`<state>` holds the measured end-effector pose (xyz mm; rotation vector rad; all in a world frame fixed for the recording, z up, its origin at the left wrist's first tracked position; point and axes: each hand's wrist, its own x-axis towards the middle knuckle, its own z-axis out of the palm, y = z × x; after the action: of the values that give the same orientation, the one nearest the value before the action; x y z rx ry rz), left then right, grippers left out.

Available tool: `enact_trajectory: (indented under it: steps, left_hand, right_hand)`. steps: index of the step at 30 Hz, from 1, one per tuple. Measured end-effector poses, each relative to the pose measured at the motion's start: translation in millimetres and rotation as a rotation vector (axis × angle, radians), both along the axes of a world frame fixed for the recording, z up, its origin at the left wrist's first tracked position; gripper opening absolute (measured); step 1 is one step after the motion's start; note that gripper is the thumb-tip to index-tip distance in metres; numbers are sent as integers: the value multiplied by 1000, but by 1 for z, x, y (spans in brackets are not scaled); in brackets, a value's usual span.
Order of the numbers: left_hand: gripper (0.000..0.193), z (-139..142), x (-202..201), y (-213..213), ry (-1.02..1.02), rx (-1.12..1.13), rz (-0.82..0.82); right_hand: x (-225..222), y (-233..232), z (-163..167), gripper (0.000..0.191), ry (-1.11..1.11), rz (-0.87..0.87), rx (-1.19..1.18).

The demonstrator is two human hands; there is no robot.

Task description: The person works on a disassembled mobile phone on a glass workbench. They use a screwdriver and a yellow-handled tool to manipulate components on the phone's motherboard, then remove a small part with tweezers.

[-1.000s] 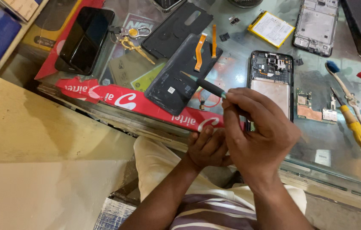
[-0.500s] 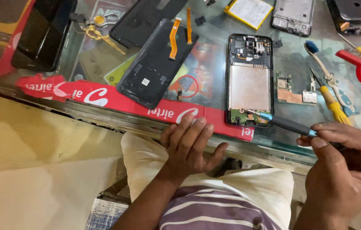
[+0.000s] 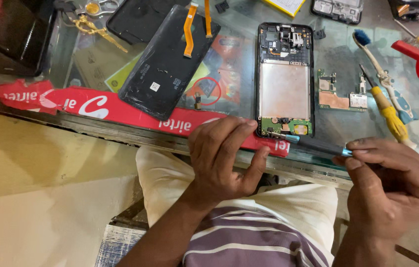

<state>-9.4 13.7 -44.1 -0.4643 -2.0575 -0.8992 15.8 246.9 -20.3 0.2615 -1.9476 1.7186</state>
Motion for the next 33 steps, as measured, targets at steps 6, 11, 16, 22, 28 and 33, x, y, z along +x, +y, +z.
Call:
enact_trajectory:
  steps: [6, 11, 16, 22, 28, 33]
  left_hand:
    - [38, -7, -1, -2, -15, -83, 40]
    - [38, -9, -1, -1, -11, -111, 53]
    - [36, -10, 0, -2, -17, -114, 48]
    - [32, -11, 0, -2, -7, -128, 56]
    - [31, -14, -1, -3, -2, -133, 57]
    - [32, -12, -1, -2, -6, -139, 69]
  right_hand:
    - [-1, 3, -9, 14, 10, 20, -34]
    - [-2, 5, -9, 13, 26, 12, 39]
    - [0, 3, -7, 14, 16, 4, 50]
    - [0, 2, -5, 13, 20, -7, 93]
    - [1, 3, -7, 13, 33, -17, 109]
    - [-1, 5, -6, 13, 52, -13, 139]
